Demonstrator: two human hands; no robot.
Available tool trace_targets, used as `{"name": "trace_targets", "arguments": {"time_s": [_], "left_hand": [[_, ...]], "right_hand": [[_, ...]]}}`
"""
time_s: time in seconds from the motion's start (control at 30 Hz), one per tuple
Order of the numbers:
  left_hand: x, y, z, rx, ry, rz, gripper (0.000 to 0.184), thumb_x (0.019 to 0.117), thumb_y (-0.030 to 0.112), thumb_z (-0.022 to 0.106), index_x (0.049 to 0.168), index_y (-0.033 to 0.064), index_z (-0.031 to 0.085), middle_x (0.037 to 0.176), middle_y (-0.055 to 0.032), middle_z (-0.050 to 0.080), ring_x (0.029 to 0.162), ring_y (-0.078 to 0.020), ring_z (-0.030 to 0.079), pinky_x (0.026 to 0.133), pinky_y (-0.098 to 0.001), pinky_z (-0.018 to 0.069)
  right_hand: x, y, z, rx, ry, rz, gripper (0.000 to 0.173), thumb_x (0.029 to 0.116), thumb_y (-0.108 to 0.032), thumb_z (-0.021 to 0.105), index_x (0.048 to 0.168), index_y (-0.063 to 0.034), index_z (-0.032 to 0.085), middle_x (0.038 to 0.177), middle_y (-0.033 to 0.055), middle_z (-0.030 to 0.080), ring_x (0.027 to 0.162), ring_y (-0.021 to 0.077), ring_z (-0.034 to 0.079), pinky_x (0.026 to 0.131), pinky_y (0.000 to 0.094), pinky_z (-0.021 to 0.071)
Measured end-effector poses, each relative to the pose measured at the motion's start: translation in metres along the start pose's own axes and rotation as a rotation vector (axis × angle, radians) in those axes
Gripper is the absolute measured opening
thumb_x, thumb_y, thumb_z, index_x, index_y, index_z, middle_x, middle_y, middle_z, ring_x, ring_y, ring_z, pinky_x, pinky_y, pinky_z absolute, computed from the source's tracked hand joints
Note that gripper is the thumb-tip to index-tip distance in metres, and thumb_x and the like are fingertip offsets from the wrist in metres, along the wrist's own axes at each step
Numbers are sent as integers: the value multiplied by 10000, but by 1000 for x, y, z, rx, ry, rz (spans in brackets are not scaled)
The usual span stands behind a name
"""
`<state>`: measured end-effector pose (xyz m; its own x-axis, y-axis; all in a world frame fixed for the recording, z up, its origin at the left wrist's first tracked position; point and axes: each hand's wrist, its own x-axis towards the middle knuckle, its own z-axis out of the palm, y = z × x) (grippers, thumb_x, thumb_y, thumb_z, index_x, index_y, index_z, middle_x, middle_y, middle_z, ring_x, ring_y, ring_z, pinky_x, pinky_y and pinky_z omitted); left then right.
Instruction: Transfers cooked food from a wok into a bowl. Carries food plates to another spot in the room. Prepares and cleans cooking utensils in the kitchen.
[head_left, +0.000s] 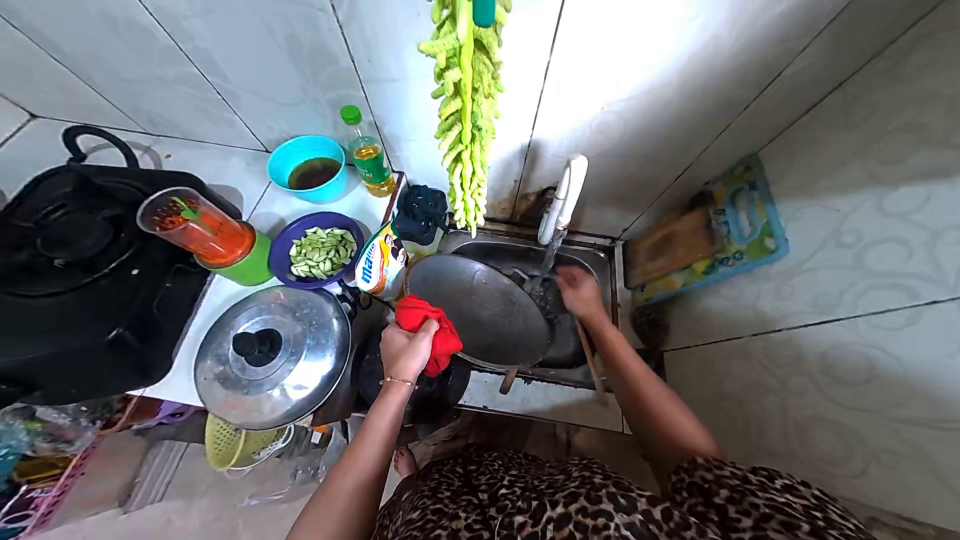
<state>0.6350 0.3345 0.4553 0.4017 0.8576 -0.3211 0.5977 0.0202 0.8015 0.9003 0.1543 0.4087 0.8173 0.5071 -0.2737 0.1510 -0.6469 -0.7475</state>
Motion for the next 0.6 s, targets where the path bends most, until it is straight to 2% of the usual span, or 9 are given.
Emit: {"name": "trace_targets", "arguments": {"time_s": [0.07, 0.13, 0.23, 0.33, 0.43, 0.5, 0.53, 0.57, 0.6], "left_hand": [[0, -2, 1, -17, -5, 0, 274, 879, 195, 767, 1044, -6, 682, 909, -133, 708, 878, -223, 688, 837, -470, 537], [-1, -3, 2, -34, -18, -6, 307, 869, 204, 767, 1073, -7, 677, 935, -138, 716, 901, -226, 697, 853, -475, 543], [-5, -2, -2, -19, -55, -41, 393, 876, 272, 741, 1151, 1, 673, 1003, -138, 728, 960, -240, 709, 895, -497, 550], [-9, 4, -4, -8, -76, -102, 463, 892, 310, 731, 1237, 12, 648, 1090, -157, 722, 1044, -283, 698, 940, -530, 535], [-16, 9, -7, 9, -89, -124, 498, 897, 328, 722, 1276, 18, 630, 1119, -171, 713, 1070, -305, 687, 944, -548, 522], [-19, 11, -9, 15, -107, -131, 513, 901, 342, 714, 1292, 23, 620, 1128, -175, 707, 1075, -309, 684, 944, -550, 520], [-21, 12, -10, 25, -116, -136, 526, 899, 354, 712, 1300, 26, 615, 1131, -175, 706, 1076, -308, 683, 943, -547, 521], [-24, 11, -10, 33, -126, -145, 542, 899, 361, 715, 1310, 25, 608, 1139, -178, 703, 1083, -311, 681, 949, -547, 520], [-29, 11, -10, 33, -129, -153, 553, 898, 362, 719, 1320, 23, 604, 1145, -182, 703, 1088, -316, 681, 956, -552, 519]], "right_hand": [[36, -35, 17, 234, -38, -32, 444, 1065, -136, 512, 1470, 38, 461, 1386, 258, 584, 1223, 350, 632, 1025, 496, 528], [73, -71, 32, 319, -41, 0, 522, 1041, -121, 546, 1509, 55, 393, 1434, 277, 530, 1282, 385, 574, 1047, 537, 496], [123, -107, 51, 431, -13, 60, 432, 1052, -170, 533, 1421, 48, 487, 1358, 260, 586, 1207, 365, 614, 980, 521, 530], [151, -122, 56, 427, -22, 86, 451, 1060, -226, 520, 1434, 24, 482, 1358, 263, 567, 1199, 390, 595, 961, 571, 518], [139, -137, 60, 161, -10, 50, 460, 1016, -240, 585, 1332, 94, 555, 1327, 308, 583, 1238, 422, 577, 1022, 601, 467], [135, -146, 78, -137, -72, -198, 418, 1054, -229, 552, 1332, 82, 565, 1334, 313, 593, 1283, 423, 571, 1088, 566, 446], [149, -126, 114, -183, 141, -526, 379, 1043, -224, 560, 1240, 92, 630, 1189, 317, 663, 1136, 425, 655, 1003, 536, 518], [176, -111, 155, -132, 414, -893, 317, 996, -187, 569, 1109, 90, 676, 1010, 307, 692, 918, 419, 697, 829, 513, 575], [159, -144, 141, -252, 64, -776, 360, 1017, -130, 552, 1318, 59, 602, 1278, 321, 624, 1182, 449, 627, 1025, 557, 504]]}}
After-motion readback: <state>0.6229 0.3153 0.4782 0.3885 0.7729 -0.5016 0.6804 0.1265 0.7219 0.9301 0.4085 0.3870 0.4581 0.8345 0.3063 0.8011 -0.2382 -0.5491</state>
